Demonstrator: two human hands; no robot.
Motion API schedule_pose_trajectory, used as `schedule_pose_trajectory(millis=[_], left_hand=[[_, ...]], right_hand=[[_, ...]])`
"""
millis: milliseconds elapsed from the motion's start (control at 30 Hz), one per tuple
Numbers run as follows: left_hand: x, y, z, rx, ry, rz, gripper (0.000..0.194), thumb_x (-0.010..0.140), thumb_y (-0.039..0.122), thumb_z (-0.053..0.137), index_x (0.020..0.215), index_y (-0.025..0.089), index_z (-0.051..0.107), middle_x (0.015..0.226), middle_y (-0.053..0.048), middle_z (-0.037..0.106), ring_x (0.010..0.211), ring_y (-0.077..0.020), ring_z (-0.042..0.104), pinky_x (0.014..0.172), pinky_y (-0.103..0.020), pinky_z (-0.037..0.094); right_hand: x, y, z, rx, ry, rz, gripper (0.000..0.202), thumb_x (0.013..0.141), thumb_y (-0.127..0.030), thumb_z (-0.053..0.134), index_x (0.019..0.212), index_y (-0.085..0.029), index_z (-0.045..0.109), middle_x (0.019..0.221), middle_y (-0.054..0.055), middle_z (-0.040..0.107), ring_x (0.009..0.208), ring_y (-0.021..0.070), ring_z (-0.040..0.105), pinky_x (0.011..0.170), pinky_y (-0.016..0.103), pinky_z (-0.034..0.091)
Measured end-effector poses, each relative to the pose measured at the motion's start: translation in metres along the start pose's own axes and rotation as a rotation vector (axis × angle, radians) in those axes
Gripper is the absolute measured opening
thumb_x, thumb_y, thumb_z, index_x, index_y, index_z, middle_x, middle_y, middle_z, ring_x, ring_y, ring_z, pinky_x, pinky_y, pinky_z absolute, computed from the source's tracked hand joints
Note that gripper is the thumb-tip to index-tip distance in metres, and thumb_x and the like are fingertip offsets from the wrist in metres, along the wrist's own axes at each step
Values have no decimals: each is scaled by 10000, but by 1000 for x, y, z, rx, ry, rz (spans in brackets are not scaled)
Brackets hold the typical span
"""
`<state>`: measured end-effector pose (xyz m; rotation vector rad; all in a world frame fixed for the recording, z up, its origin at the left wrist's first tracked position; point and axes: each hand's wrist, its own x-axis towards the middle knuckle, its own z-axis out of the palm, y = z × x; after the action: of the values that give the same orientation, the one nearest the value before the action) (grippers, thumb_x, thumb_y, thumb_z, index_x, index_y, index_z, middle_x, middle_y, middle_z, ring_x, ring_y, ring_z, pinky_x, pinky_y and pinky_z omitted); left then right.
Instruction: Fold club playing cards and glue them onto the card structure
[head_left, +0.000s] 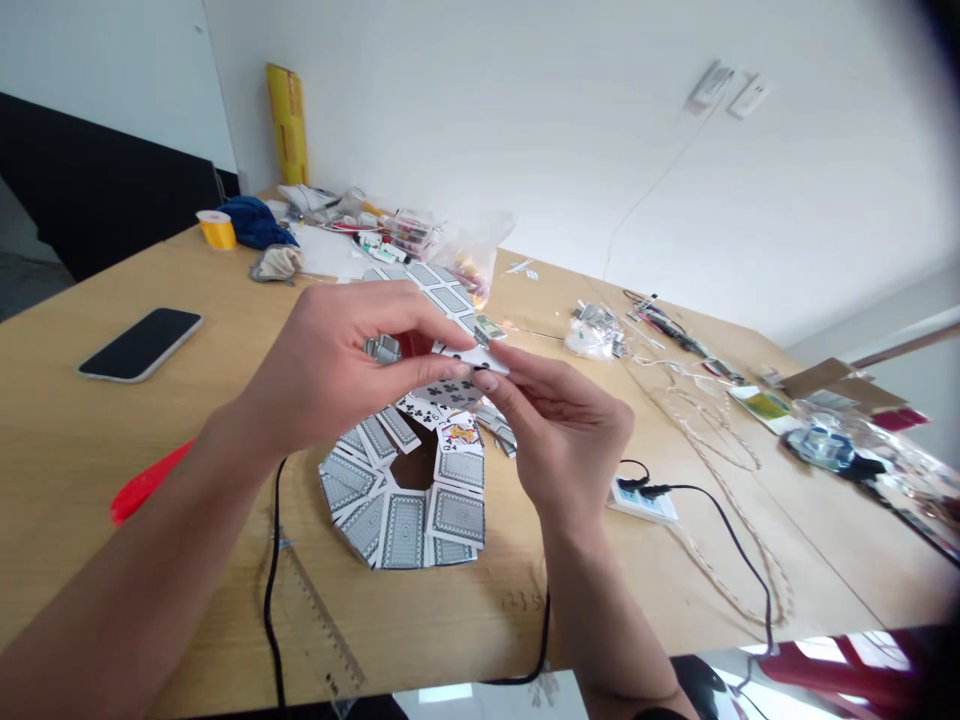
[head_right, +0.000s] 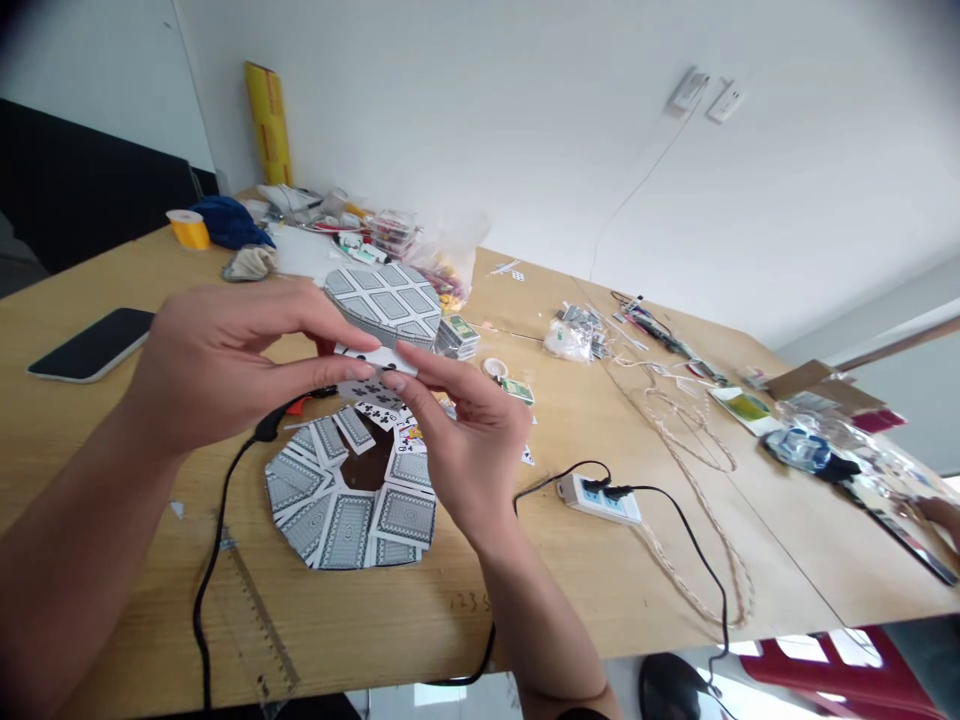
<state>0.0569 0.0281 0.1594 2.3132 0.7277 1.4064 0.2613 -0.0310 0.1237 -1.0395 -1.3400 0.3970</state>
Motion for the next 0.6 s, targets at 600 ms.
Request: schedule_pose_trajectory(millis=[600], left_hand=[[0, 4, 1, -24, -55, -11, 107, 1017, 401, 745, 963, 341, 816, 896, -6, 832, 797, -211, 743, 741, -385, 614]], right_hand=[[-2, -4, 1, 53, 1, -13, 167, 971, -315, 882, 1135, -324, 851, 943, -9, 825, 776, 180, 771, 673, 326, 667]])
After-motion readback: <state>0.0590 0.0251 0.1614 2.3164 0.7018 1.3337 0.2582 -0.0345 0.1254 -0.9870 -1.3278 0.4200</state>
